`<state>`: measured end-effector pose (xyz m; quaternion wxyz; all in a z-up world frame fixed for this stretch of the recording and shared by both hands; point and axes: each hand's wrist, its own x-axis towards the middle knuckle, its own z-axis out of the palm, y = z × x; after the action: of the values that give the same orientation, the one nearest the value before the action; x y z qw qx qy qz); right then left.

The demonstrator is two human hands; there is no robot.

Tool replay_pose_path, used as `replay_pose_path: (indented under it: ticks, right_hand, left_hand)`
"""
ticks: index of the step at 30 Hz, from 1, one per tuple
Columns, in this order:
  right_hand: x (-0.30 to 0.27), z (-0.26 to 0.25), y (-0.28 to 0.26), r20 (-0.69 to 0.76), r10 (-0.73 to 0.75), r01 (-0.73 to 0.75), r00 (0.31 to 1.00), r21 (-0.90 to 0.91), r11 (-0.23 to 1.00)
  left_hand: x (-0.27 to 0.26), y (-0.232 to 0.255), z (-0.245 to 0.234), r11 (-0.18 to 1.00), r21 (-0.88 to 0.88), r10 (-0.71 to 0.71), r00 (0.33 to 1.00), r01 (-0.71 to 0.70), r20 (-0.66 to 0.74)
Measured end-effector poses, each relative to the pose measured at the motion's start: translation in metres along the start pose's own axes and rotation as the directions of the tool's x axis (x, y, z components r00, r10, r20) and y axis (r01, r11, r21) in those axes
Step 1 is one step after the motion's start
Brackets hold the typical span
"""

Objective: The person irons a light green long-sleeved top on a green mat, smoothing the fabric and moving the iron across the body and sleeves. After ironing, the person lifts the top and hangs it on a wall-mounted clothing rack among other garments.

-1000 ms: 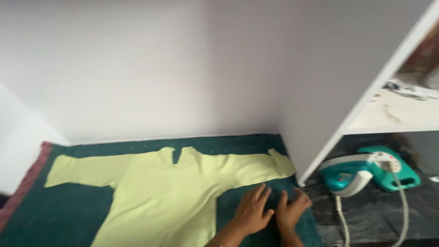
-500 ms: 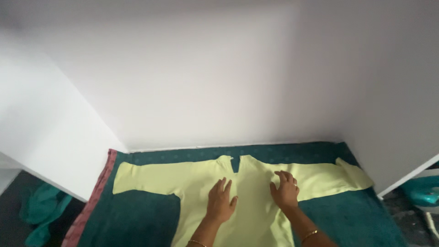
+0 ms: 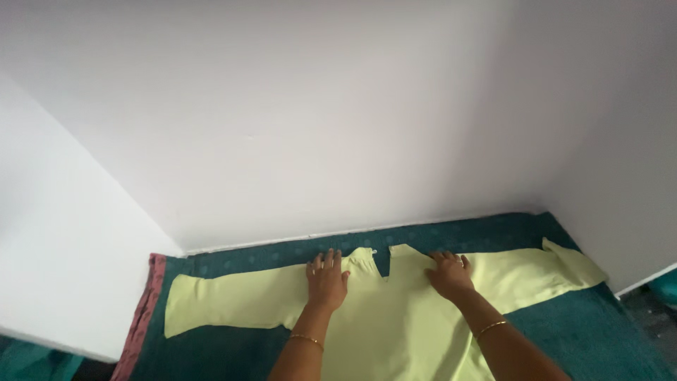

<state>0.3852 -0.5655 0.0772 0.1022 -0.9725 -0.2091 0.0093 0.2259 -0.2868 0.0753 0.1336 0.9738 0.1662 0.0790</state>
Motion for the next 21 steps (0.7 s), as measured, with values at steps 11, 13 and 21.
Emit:
replay_pose_path:
  ticks: [11,13,21]
  right_hand:
    - [-0.068,-0.066,-0.086,0.061,0.036,-0.056,0.997,0.362,0.93]
    - [-0.079,-0.067,-0.096,0.088,-0.149,0.073,0.985,0.568,0.82]
    - [0.005,-0.008,-0.1,0.107,-0.099,0.03,0.989,0.517,0.856]
  left_hand:
    - [-0.01,0.106,0.031,0.563,-0.775,0.008,0.936,0.287,0.353]
    - [-0.026,0.106,0.011,0.152,-0.828,-0.095,0.842,0.54,0.532]
    - [-0.103,0.017,-0.048,0.4,-0.835,-0.13,0.925,0.377,0.356]
